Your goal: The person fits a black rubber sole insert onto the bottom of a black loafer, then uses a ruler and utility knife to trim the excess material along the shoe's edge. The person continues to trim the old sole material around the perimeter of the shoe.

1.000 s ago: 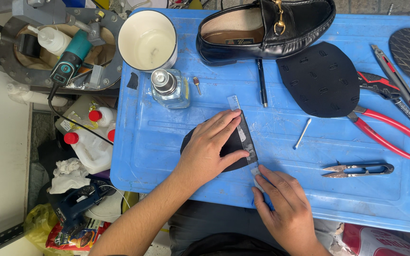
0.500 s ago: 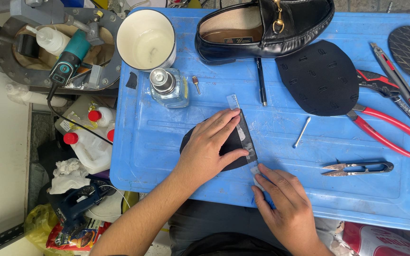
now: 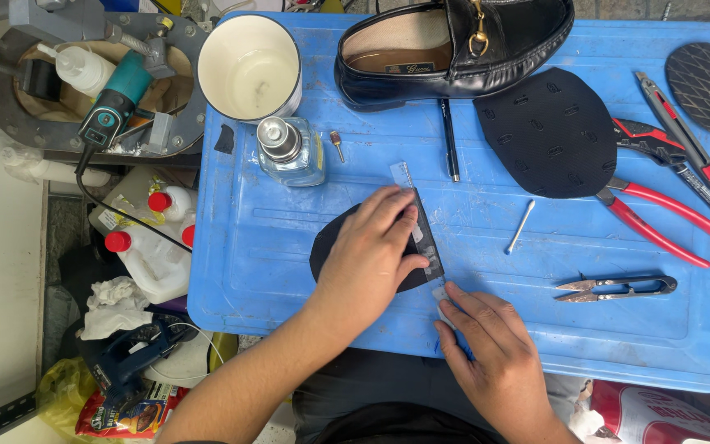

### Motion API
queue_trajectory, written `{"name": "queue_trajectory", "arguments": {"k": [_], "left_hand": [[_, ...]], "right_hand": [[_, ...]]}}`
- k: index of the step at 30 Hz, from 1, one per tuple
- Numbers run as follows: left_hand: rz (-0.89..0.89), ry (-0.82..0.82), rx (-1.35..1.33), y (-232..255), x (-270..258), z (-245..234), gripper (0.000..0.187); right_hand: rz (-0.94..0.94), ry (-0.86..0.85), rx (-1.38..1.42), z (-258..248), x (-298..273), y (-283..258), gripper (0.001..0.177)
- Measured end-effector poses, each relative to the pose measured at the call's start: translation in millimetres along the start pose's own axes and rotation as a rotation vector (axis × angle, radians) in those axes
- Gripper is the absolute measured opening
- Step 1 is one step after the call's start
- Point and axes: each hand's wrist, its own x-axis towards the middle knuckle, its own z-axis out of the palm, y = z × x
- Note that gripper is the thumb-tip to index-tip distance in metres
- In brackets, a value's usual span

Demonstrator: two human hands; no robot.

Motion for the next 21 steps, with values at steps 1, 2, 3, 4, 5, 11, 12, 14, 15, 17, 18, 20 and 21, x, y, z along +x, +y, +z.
{"name": "queue_trajectory", "arguments": {"k": [1,2,3,4,5,11,12,14,15,17,18,20,21], "left_hand": [[-0.001,0.002,0.013,3.1,-0.3,1.2,0.057],[-0.008,-0.015,0.005,4.7,0.0,2.5,0.049],[-0.012,-0.034,-0.003,5.7,1.0,4.0,0.042],[-0.017,-0.052,-0.011,6.0,1.7,5.3,0.034],[-0.004,-0.045,-0.013,5.6,1.3,6.0,0.033],[0.04,-0.035,0.015,6.9,-2.8,5.4,0.04],[0.039,-0.034,-0.012,6.5,-3.0,4.2,0.043],[0.046,-0.026,-0.016,6.9,-2.9,4.6,0.047],[0.048,-0.017,0.007,8.4,-3.8,6.2,0.048],[0.056,-0.005,0.041,9.2,-4.0,8.0,0.048],[0.062,-0.001,0.052,7.4,-3.0,7.1,0.047],[0.063,-0.013,0.058,5.8,0.3,7.0,0.047],[0.055,-0.026,0.055,5.1,2.5,6.9,0.048]], "right_hand": [[0.0,-0.001,-0.002,-0.1,0.2,-0.5,0.03],[-0.007,-0.001,-0.003,0.0,0.4,-0.6,0.03],[-0.012,0.0,-0.003,0.2,0.6,-0.7,0.03],[-0.017,0.001,-0.004,0.2,0.8,-0.3,0.03],[-0.011,-0.004,-0.009,0.3,0.3,-0.2,0.03],[-0.006,-0.008,-0.01,-0.5,1.4,-0.5,0.03],[-0.011,-0.005,-0.009,-0.7,2.5,-0.4,0.031],[-0.007,-0.007,-0.006,-0.9,2.8,-1.0,0.031],[-0.001,-0.017,-0.004,-1.2,2.0,-0.8,0.031],[-0.009,-0.034,0.018,-4.7,1.5,2.2,0.031],[-0.023,-0.042,0.037,-9.6,1.6,5.6,0.031],[-0.019,-0.052,-0.01,-25.5,-0.4,15.0,0.032],[-0.005,-0.057,-0.073,-38.6,-0.8,22.7,0.034]]}}
